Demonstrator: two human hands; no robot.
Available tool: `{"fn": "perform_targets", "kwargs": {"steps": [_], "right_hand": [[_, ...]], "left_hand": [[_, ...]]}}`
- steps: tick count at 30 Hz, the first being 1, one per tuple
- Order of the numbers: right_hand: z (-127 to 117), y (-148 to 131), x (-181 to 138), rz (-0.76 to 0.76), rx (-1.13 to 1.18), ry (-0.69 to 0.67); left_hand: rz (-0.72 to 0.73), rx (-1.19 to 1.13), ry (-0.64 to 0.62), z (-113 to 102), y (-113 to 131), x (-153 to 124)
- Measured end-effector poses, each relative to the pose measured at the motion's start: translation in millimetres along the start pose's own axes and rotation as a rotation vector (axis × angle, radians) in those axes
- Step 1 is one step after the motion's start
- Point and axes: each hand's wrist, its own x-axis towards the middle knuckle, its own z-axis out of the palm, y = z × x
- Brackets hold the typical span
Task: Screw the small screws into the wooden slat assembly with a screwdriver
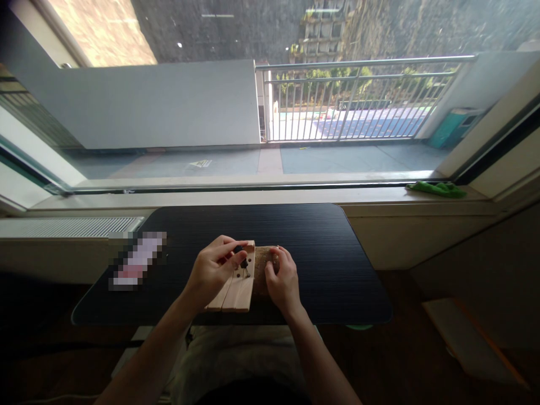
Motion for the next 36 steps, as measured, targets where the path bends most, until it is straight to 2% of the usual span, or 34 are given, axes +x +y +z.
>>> {"fn": "perform_targets", "kwargs": {"steps": [6, 13, 19, 28, 36], "right_hand": [[0.8, 0.3, -0.2, -0.001, 0.001, 0.003], [0.5, 1.9, 0.2, -0.006, -0.007, -0.011], [-0.6, 0.7, -0.1, 0.006, -0.014, -0.011], [-0.6, 1.3, 0.2, 0.004, -0.015, -0.016], [0.4, 2.8, 0.3, 0.001, -0.014, 0.000]], "left_hand": [[-0.021, -0.020, -0.021, -0.9, -2.2, -1.3], [-0.051, -0.073, 0.018, -1.0, -3.8, -3.4], [-0.147, -0.107, 0.035, 0.0, -5.8, -6.9], [-0.040, 0.038, 0.002, -0.7, -9.6, -8.7], [-0.114, -0.150, -0.070, -1.7, -2.6, -7.7]]}}
